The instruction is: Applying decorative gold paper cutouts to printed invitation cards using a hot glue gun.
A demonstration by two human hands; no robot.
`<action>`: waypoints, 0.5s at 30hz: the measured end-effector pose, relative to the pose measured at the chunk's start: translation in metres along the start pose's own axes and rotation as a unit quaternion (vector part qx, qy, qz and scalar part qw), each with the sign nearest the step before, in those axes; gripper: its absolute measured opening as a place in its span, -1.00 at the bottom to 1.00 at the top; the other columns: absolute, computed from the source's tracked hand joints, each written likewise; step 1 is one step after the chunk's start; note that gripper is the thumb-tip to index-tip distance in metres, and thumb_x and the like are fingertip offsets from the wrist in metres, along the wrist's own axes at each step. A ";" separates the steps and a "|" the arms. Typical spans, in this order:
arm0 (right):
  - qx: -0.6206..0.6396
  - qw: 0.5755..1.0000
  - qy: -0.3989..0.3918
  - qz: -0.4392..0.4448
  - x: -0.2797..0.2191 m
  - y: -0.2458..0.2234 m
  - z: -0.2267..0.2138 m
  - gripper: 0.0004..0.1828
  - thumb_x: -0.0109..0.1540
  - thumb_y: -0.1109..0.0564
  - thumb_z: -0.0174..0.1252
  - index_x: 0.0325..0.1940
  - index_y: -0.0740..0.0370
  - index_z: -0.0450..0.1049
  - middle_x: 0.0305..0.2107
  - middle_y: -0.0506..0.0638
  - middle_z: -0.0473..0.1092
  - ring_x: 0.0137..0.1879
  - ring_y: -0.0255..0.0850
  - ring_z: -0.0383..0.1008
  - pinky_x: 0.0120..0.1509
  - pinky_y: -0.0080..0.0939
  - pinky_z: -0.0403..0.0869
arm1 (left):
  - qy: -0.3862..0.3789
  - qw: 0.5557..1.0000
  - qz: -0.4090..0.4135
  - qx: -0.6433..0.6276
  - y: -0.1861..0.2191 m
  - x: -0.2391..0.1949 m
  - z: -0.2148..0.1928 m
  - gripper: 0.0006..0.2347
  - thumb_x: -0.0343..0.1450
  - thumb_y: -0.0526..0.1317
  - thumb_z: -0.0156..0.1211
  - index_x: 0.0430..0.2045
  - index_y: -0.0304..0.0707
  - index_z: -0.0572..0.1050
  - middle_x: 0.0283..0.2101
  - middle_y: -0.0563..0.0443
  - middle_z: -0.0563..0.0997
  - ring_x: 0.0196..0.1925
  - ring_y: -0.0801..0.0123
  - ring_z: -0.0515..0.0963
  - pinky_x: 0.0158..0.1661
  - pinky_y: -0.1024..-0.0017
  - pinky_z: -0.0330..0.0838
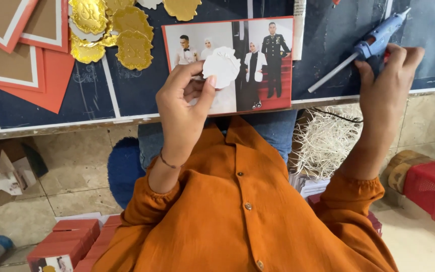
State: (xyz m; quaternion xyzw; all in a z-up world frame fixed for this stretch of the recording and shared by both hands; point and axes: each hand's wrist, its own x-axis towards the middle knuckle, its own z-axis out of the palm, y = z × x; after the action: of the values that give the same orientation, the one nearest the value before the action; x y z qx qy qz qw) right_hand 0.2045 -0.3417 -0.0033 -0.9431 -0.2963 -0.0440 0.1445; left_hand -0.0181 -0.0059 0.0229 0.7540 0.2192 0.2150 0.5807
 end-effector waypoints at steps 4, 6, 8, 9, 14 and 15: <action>-0.014 1.000 -0.013 0.000 0.010 -0.029 -0.018 -0.47 0.44 0.52 0.51 0.39 0.74 0.39 0.15 0.39 0.14 0.24 0.38 0.29 0.31 0.40 0.41 | 0.008 0.999 -0.034 -0.002 -0.001 -0.002 0.002 -0.80 0.58 -0.22 0.28 0.03 -0.29 0.52 -0.09 -0.10 0.67 -0.14 0.33 0.77 -0.10 0.46 0.80; -0.109 0.990 0.061 -0.062 0.016 -0.060 -0.030 -0.35 0.34 0.50 0.66 0.39 0.58 0.44 0.21 0.33 0.13 0.27 0.24 0.16 0.21 0.40 0.43 | 0.018 0.999 -0.043 -0.021 0.003 -0.001 0.003 -0.82 0.55 -0.27 0.33 -0.03 -0.31 0.53 -0.15 -0.06 0.71 -0.17 0.39 0.74 -0.11 0.51 0.76; -0.012 0.990 0.091 -0.111 0.015 -0.093 -0.017 -0.61 0.47 0.40 0.48 0.33 0.55 0.51 0.14 0.33 0.29 0.25 0.22 0.31 0.26 0.30 0.47 | 0.021 0.999 -0.032 -0.003 0.003 -0.001 0.005 -0.86 0.56 -0.24 0.31 -0.11 -0.32 0.57 -0.21 -0.04 0.72 -0.21 0.39 0.74 -0.15 0.51 0.75; 0.085 0.977 0.121 -0.156 0.014 -0.109 -0.010 -0.82 0.60 0.32 0.30 0.26 0.51 0.58 0.08 0.32 0.44 0.23 0.20 0.46 0.32 0.21 0.51 | 0.024 0.999 -0.020 0.015 0.003 -0.001 0.006 -0.86 0.57 -0.21 0.28 -0.20 -0.34 0.60 -0.28 -0.01 0.72 -0.26 0.39 0.74 -0.20 0.51 0.73; 0.152 0.956 0.088 -0.234 0.002 -0.202 0.008 -0.68 0.40 0.02 0.51 -0.02 0.31 0.60 -0.15 0.13 0.48 -0.09 0.01 0.42 0.00 -0.03 0.33 | 0.016 1.000 -0.019 0.019 0.015 -0.001 0.009 -0.81 0.58 -0.16 0.24 -0.30 -0.31 0.62 -0.38 0.03 0.73 -0.32 0.41 0.76 -0.27 0.52 0.66; 0.118 0.957 0.099 -0.247 0.003 -0.214 0.012 -0.62 0.43 -0.15 0.45 -0.11 0.20 0.57 -0.22 0.05 0.46 -0.17 -0.04 0.40 -0.10 -0.07 0.27 | 0.014 1.000 -0.016 0.022 0.017 -0.002 0.009 -0.80 0.58 -0.14 0.23 -0.30 -0.30 0.63 -0.38 0.04 0.73 -0.33 0.41 0.77 -0.28 0.51 0.66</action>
State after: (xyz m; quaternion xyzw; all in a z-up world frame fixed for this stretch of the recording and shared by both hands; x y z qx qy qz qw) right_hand 0.0843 -0.1694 0.0388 -0.8077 -0.5072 -0.1358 0.2681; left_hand -0.0129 -0.0175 0.0368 0.7596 0.2442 0.2111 0.5646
